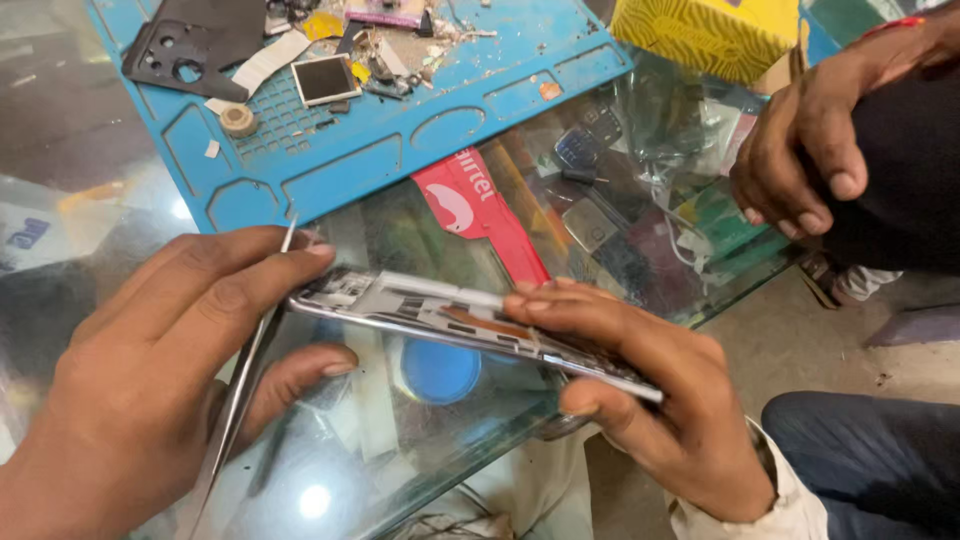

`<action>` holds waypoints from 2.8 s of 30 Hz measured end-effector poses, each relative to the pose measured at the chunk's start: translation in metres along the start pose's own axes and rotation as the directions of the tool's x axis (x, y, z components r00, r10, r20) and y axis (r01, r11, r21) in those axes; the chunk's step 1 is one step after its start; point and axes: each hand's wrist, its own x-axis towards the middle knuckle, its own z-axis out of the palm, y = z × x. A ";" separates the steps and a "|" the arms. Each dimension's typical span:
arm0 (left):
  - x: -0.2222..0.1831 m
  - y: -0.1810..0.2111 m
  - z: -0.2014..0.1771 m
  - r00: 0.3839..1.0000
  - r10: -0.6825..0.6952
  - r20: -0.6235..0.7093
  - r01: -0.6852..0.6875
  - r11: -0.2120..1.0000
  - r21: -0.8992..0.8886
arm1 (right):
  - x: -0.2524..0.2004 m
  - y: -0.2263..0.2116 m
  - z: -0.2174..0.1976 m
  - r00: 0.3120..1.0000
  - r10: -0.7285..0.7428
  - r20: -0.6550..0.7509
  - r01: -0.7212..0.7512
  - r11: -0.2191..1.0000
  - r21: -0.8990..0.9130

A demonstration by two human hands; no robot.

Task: The person uses a metal tool to scrape adhesive residue from the edges of a disassembled smartphone chassis. They repeatedly rotate the device to access different sides while continuing to remove the residue.

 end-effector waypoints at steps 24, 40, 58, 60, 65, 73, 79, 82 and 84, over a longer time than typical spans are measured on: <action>-0.002 -0.028 0.009 0.969 -0.230 0.085 0.241 0.958 -0.157 | 0.047 0.003 0.025 0.998 0.066 0.009 -0.058 0.927 -0.370; -0.009 -0.018 0.007 0.975 -0.207 0.080 0.220 0.951 -0.216 | 0.040 0.003 -0.006 0.871 -0.097 0.481 0.239 0.940 -0.243; -0.010 -0.025 0.016 0.990 -0.038 0.137 0.070 0.970 -0.234 | 0.063 0.024 -0.012 0.801 -0.266 0.537 0.248 0.963 0.106; -0.011 -0.026 0.020 0.991 -0.049 0.122 0.074 0.974 -0.214 | 0.057 0.024 -0.013 0.822 -0.286 0.493 0.279 0.956 0.090; -0.014 -0.042 0.030 0.991 0.113 0.071 -0.100 0.982 -0.159 | 0.054 0.029 -0.021 0.811 -0.284 0.512 0.236 0.959 0.158; -0.020 -0.069 0.046 0.988 0.154 0.018 -0.150 0.980 -0.134 | 0.065 0.027 -0.025 0.788 -0.277 0.550 0.243 0.961 0.135; -0.039 -0.082 0.064 0.991 0.130 0.018 -0.126 0.983 -0.131 | 0.070 0.026 -0.026 0.803 -0.267 0.533 0.244 0.963 0.116; -0.046 -0.089 0.065 0.979 0.205 -0.017 -0.206 0.974 -0.093 | 0.069 0.024 -0.025 0.804 -0.271 0.529 0.235 0.963 0.135; -0.043 -0.091 0.065 0.976 0.213 -0.047 -0.216 0.973 -0.078 | 0.069 0.022 -0.025 0.810 -0.240 0.535 0.231 0.969 0.085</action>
